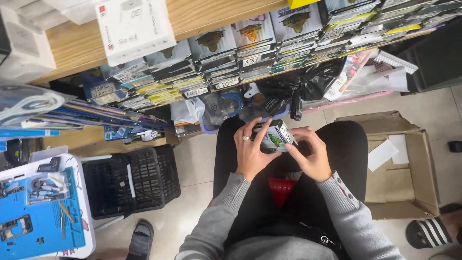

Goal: The person sits on a red stool in a cluttered electronics shop and handles small product boxes and white paper sheets. They pick up a small box from a shelf, open it to reveal white sheets, and then handle a black box with gold lettering, placing it on their lap.

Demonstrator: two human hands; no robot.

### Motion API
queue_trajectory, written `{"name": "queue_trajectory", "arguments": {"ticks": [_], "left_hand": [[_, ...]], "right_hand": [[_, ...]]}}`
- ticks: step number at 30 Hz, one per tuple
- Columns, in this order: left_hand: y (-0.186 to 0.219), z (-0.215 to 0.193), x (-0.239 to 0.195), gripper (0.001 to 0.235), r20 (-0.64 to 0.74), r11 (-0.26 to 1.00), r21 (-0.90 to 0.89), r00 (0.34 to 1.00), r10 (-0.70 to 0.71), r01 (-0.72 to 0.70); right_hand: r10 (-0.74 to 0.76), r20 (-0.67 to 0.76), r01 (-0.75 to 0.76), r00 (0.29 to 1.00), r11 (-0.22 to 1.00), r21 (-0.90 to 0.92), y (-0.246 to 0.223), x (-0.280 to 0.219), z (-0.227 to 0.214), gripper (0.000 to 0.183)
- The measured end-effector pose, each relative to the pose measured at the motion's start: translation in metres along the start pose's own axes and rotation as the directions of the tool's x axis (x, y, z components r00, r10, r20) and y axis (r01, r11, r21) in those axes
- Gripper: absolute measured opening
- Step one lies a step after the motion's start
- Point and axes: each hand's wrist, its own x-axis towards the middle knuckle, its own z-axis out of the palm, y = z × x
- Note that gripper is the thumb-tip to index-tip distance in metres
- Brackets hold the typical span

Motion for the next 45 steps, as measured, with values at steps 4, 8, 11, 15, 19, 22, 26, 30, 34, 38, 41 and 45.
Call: {"name": "queue_trajectory", "arguments": {"ticks": [4, 8, 11, 15, 19, 22, 26, 30, 34, 38, 41, 45], "left_hand": [[0.001, 0.000, 0.003, 0.096, 0.008, 1.000, 0.015, 1.000, 0.015, -0.015], [0.000, 0.000, 0.001, 0.094, 0.010, 0.997, 0.033, 0.998, 0.063, -0.063], [-0.003, 0.005, -0.002, 0.094, 0.005, 0.987, 0.096, 0.992, 0.129, -0.129], [-0.012, 0.004, -0.007, 0.094, -0.035, 0.947, 0.243, 0.974, 0.224, -0.209], [-0.011, 0.005, -0.008, 0.082, -0.083, 0.917, 0.323, 0.958, 0.274, -0.234], [-0.009, 0.005, -0.006, 0.074, -0.083, 0.917, 0.324, 0.958, 0.274, -0.234], [-0.007, 0.008, -0.004, 0.074, -0.087, 0.920, 0.316, 0.958, 0.273, -0.234], [-0.006, 0.008, -0.005, 0.080, -0.007, 0.940, 0.290, 0.981, 0.192, -0.182], [-0.007, 0.007, -0.006, 0.084, 0.044, 0.951, 0.276, 0.990, 0.135, -0.142], [-0.006, 0.007, -0.005, 0.080, 0.069, 0.961, 0.255, 0.993, 0.094, -0.108], [-0.006, 0.006, -0.006, 0.082, 0.079, 0.961, 0.258, 0.993, 0.085, -0.103], [-0.007, 0.006, -0.005, 0.084, 0.094, 0.959, 0.267, 0.993, 0.077, -0.100]], "right_hand": [[0.051, -0.016, -0.051, 0.999, 0.999, -0.020, -0.010, 0.006, -0.002, 0.030], [0.077, -0.072, -0.081, 0.994, 0.996, -0.049, -0.013, 0.008, -0.001, 0.029], [0.027, -0.113, -0.033, 0.993, 0.998, -0.057, -0.013, 0.007, -0.004, 0.027], [0.004, -0.143, -0.014, 0.990, 0.998, -0.066, -0.017, 0.011, -0.002, 0.025], [0.015, -0.144, -0.023, 0.989, 0.998, -0.056, -0.018, 0.011, -0.004, 0.031], [0.118, -0.109, -0.120, 0.987, 0.993, -0.017, -0.008, 0.008, -0.006, 0.032], [0.187, -0.076, -0.181, 0.979, 0.980, 0.080, 0.009, 0.001, -0.007, 0.031], [0.209, -0.044, -0.200, 0.977, 0.969, 0.146, 0.024, -0.006, -0.006, 0.029], [0.191, -0.067, -0.182, 0.979, 0.976, 0.121, 0.024, -0.007, -0.002, 0.029], [0.143, -0.104, -0.137, 0.984, 0.989, 0.062, 0.003, 0.001, 0.000, 0.027], [0.123, -0.112, -0.116, 0.986, 0.991, 0.068, 0.003, 0.000, 0.002, 0.028], [0.121, -0.126, -0.115, 0.985, 0.992, 0.055, 0.007, 0.000, 0.003, 0.023]]}}
